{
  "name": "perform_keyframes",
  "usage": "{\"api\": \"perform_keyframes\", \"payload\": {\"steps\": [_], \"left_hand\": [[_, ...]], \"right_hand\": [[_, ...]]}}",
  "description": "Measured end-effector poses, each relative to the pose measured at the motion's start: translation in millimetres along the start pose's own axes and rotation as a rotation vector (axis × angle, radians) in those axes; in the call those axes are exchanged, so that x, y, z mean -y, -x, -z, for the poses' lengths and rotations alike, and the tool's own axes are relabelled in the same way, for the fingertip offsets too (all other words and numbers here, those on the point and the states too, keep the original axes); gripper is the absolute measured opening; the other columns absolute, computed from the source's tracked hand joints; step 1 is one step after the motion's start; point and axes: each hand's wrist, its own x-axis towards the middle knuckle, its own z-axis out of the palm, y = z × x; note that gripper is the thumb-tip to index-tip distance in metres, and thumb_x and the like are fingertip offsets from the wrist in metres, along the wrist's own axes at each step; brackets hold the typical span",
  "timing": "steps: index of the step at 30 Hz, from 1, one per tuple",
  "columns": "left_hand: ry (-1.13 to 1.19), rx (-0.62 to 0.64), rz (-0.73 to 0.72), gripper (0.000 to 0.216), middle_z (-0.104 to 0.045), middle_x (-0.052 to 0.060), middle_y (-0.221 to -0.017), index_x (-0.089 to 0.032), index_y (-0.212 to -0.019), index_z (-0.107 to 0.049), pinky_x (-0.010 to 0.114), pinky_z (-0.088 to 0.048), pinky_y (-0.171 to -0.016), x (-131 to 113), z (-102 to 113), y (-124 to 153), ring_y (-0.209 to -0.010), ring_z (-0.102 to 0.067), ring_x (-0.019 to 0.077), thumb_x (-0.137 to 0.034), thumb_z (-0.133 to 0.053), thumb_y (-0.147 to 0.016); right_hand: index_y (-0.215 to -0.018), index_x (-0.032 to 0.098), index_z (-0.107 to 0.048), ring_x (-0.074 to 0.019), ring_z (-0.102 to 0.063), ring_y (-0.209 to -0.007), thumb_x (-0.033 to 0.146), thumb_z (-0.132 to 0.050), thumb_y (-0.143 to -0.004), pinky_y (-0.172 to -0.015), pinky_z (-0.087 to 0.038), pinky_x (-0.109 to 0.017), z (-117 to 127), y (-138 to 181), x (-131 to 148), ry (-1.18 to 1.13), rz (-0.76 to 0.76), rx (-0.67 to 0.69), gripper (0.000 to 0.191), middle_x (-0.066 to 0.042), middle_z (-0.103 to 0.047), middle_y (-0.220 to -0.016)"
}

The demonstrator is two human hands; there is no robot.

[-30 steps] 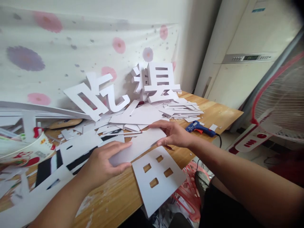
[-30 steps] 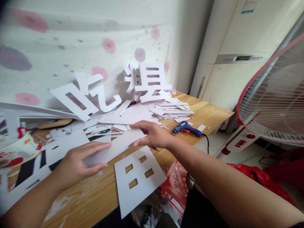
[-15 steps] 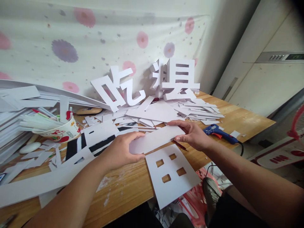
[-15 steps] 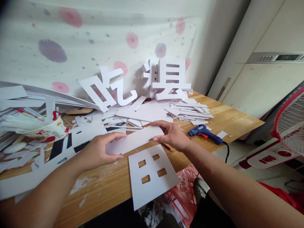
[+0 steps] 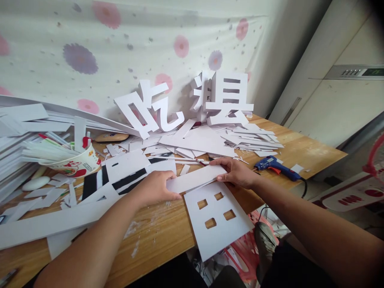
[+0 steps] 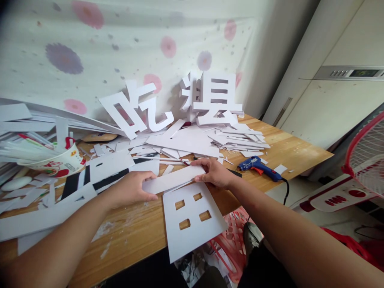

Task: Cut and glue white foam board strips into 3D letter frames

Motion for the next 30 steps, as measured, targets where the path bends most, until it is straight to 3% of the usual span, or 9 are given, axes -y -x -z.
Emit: {"api": "perform_keyframes", "payload": {"steps": [6, 13, 23, 30], "left_hand": [[-0.061, -0.032, -0.111, 0.047, -0.06, 0.007, -0.1, -0.02, -0.089, -0.06, 0.034, -0.044, -0.077, 2, -9, -3, -0.091, -0.057, 0.0264, -0.054, -0.071, -0.058], [-0.085, -0.046, -0.114, 0.061, -0.059, 0.009, -0.105, -0.019, -0.104, -0.062, 0.038, -0.044, -0.084, 7, -18, -7, -0.097, -0.055, 0.0278, -0.055, -0.074, -0.056], [-0.064, -0.039, -0.104, 0.062, -0.059, 0.009, -0.112, -0.021, -0.109, -0.064, 0.037, -0.045, -0.09, 1, -11, -2, -0.104, -0.056, 0.0293, -0.054, -0.074, -0.058], [-0.119, 0.014, -0.076, 0.064, -0.057, 0.01, -0.121, -0.025, -0.119, -0.062, 0.041, -0.043, -0.095, 8, -15, 8, -0.11, -0.055, 0.0311, -0.05, -0.072, -0.061]], "right_hand": [[-0.121, 0.019, -0.06, -0.0241, -0.058, -0.105, 0.036, -0.078, -0.068, -0.092, -0.044, -0.038, 7, 2, 3, 0.237, 0.038, 0.036, 0.059, -0.008, -0.062, -0.119], [-0.12, 0.021, -0.062, -0.0282, -0.052, -0.117, 0.033, -0.079, -0.066, -0.102, -0.036, -0.044, 7, 3, 9, 0.509, 0.136, 0.065, 0.058, -0.01, -0.06, -0.128], [-0.125, 0.019, -0.059, -0.0262, -0.053, -0.116, 0.028, -0.079, -0.068, -0.1, -0.039, -0.039, 8, 6, 24, 0.668, 0.156, 0.127, 0.061, -0.011, -0.059, -0.129], [-0.123, 0.017, -0.061, -0.0264, -0.05, -0.108, 0.04, -0.08, -0.067, -0.096, -0.038, -0.039, 0, 10, 23, 0.697, 0.24, 0.188, 0.064, -0.009, -0.065, -0.117]]}}
